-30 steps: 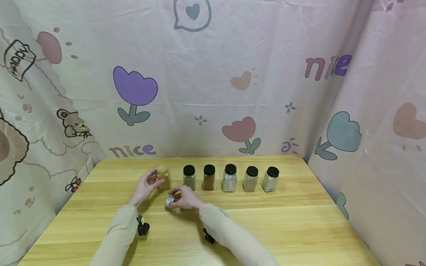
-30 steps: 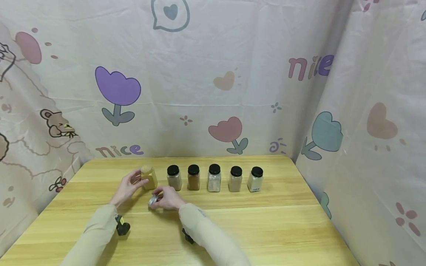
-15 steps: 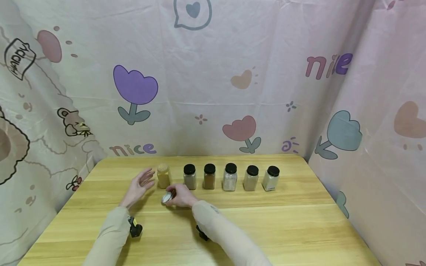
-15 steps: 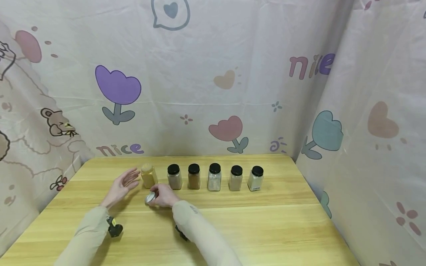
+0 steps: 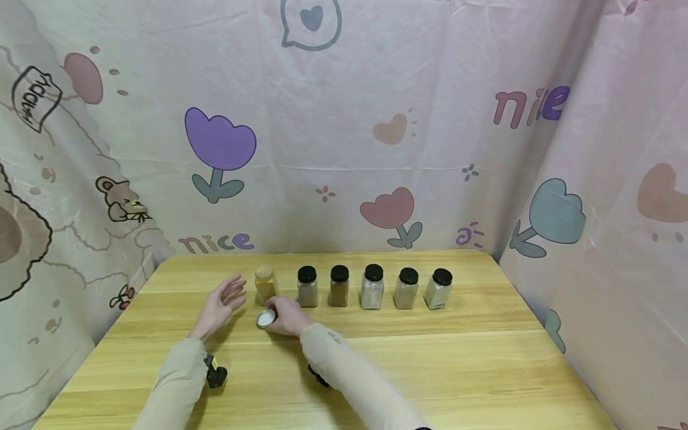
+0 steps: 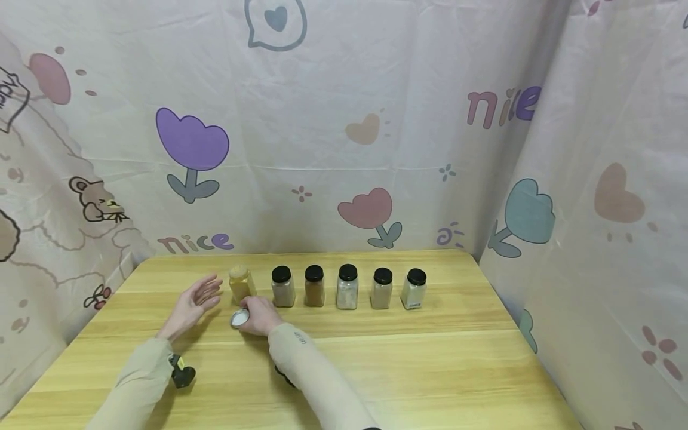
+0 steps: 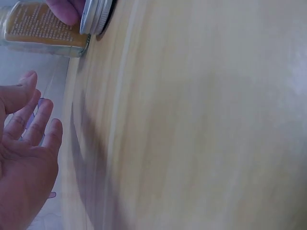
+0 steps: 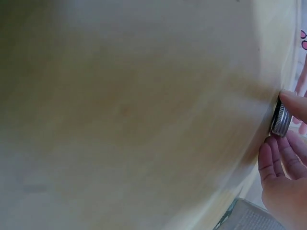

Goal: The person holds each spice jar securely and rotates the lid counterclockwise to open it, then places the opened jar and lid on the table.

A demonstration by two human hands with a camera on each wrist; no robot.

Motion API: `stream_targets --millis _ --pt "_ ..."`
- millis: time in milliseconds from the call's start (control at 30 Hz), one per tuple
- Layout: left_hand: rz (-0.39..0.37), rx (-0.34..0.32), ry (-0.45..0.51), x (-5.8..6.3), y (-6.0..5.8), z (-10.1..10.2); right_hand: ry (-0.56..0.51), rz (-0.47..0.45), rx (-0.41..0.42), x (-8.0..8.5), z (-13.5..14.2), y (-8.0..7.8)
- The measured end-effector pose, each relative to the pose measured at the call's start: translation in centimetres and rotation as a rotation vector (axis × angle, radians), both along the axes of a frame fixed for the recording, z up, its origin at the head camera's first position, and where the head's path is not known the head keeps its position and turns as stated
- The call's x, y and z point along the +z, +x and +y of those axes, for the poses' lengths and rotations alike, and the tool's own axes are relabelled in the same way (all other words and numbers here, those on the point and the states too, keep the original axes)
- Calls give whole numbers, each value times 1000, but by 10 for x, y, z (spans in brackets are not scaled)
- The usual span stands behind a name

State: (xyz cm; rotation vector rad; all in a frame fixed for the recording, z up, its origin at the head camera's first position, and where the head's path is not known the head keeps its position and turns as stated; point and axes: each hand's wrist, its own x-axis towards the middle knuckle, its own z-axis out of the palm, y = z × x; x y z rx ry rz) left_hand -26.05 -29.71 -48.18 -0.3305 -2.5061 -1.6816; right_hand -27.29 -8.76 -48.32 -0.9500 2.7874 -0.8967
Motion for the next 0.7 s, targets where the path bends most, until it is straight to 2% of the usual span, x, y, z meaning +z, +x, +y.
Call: stream_targets --millis 133,367,467,567,700 --pt "-3 14 -8 -1 2 0 16 8 4 1 2 1" --pt "-16 85 -34 3 9 3 30 -58 11 8 19 7" --pt "-29 161 -49 7 13 10 45 -100 7 11 32 11" --pt "-46 278 -69 11 18 18 40 -143 26 15 46 17" --pt "-33 427 -109 14 26 29 13 -217 77 19 66 24"
